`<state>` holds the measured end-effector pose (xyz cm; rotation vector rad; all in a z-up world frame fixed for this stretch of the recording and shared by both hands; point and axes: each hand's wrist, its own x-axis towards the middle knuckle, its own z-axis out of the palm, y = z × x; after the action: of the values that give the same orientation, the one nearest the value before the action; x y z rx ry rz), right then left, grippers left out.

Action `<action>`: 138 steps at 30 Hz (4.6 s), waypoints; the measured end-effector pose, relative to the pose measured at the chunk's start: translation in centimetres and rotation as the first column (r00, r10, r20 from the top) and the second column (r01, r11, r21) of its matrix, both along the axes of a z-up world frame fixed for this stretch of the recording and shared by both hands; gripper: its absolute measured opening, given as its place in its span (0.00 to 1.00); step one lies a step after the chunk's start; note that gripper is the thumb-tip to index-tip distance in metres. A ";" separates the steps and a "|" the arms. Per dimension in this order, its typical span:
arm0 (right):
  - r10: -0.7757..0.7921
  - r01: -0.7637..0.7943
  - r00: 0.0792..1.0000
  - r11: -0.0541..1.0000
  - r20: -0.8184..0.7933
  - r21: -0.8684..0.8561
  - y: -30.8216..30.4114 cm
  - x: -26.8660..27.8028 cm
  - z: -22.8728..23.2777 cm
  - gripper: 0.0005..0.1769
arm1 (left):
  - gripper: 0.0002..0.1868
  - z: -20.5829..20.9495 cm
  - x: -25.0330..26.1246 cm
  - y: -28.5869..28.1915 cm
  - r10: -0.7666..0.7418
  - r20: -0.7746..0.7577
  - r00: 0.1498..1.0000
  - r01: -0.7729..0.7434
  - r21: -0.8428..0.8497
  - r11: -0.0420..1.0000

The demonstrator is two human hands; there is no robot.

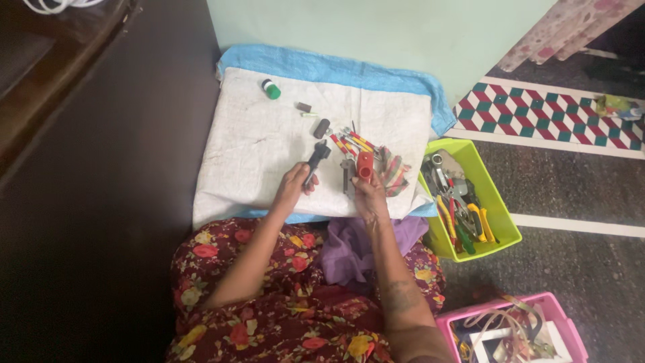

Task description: The person sits on the floor and cleans several small tools, including screwdrivers and pliers, using a cloth. They wipe each tool individually and place them back on the white cloth. The person also handles a metal container with small parts and wipes the cloth surface.

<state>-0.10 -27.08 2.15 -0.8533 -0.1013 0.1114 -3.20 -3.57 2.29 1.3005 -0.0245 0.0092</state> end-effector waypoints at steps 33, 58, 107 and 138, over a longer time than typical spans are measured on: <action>-0.105 0.311 0.928 0.747 0.358 -0.587 7.9 -5.1 5.2 0.45 | 0.11 0.2 -1.2 -6.6 0.331 0.373 0.867 -0.494 0.730 0.472; -0.341 0.306 0.940 0.876 -0.029 -0.374 -12.9 -12.9 9.7 0.53 | 0.08 4.9 -3.4 -4.7 0.133 0.492 0.861 -0.430 0.560 0.708; -0.566 -0.521 0.766 -0.268 -0.306 -0.810 -47.4 -24.3 11.7 0.26 | 0.07 3.7 -3.2 -2.9 0.116 0.583 0.804 -0.515 0.586 0.626; -0.517 -0.357 0.820 -0.126 -0.246 -0.925 -44.5 -18.0 12.5 0.23 | 0.05 1.5 2.5 5.6 0.316 0.549 0.773 -0.618 0.541 0.570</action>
<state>-18.14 -71.61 14.68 -2.4841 0.8302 0.3506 -0.69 1.99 3.79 2.0330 -0.0173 0.8285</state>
